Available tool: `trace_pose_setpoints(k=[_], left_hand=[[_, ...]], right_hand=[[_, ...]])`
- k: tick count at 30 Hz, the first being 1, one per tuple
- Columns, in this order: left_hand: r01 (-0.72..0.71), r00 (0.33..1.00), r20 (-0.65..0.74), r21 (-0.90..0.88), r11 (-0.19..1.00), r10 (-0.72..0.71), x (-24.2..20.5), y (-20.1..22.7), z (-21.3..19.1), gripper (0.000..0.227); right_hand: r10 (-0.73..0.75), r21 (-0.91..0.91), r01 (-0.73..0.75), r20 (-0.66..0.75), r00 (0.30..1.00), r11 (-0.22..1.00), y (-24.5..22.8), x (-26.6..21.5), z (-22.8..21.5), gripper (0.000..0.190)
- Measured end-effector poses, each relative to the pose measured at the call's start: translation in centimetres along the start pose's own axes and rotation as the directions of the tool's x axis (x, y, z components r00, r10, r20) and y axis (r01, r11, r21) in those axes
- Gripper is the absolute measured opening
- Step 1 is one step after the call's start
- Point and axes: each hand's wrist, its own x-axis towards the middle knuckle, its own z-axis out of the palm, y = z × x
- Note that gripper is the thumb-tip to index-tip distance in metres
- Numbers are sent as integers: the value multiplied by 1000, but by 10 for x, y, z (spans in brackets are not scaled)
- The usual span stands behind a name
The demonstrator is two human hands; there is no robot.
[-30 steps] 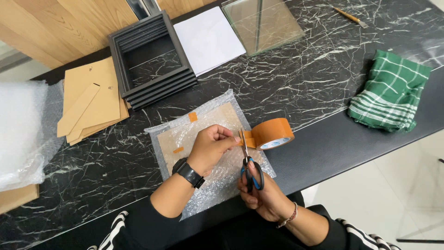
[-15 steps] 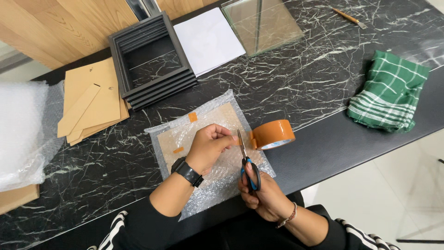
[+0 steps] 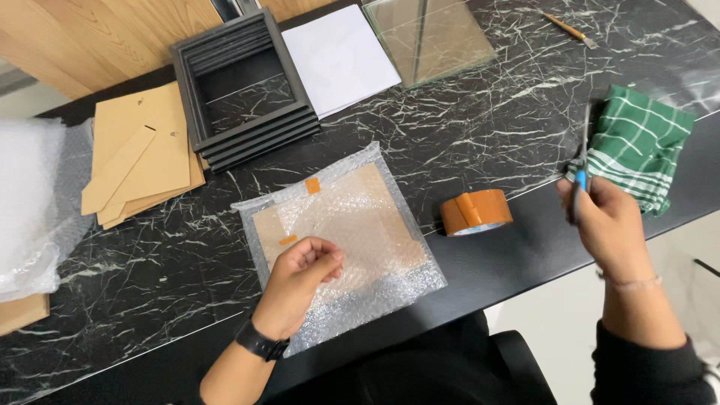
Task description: The person wraps an object in bubble wrap and secures it by cutting and applying pieces of tape.
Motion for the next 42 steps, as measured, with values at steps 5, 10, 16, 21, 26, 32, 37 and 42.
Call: trace_pose_setpoints(k=[5, 10, 16, 21, 26, 32, 37, 42], left_hand=[[-1, 1000, -17, -119, 993, -1, -23, -27, -2, 13], [-49, 998, -50, -190, 981, 40, -32, -40, -8, 16], [-125, 981, -176, -254, 959, 81, -35, -45, -28, 17], [-166, 983, -147, -473, 865, 109, -40, -63, -43, 23], [-149, 983, -174, -519, 842, 67, -45, -86, -48, 18], [-143, 985, -159, -502, 853, 72, -56, -99, -43, 21], [-135, 976, -220, -576, 806, 6, -51, -119, -38, 18], [-97, 985, -171, -536, 839, 5, -58, -89, -23, 24]], right_hand=[[-124, -603, 113, 24, 992, 789, 68, 80, 28, 59], [-108, -746, 155, 112, 988, 647, 73, 114, 25, 58], [-281, -736, 349, 222, 934, 580, 61, 114, 11, 51], [-43, 116, -38, 625, 779, 993, -6, 33, 7, 111], [-145, 206, 42, 515, 845, 978, 45, 46, 34, 77], [-219, 160, 180, 278, 935, 971, 11, 76, 16, 46], [-257, -39, 258, 24, 966, 965, 35, 179, -5, 41], [-293, -531, 135, -225, 929, 837, 92, 280, -4, 47]])
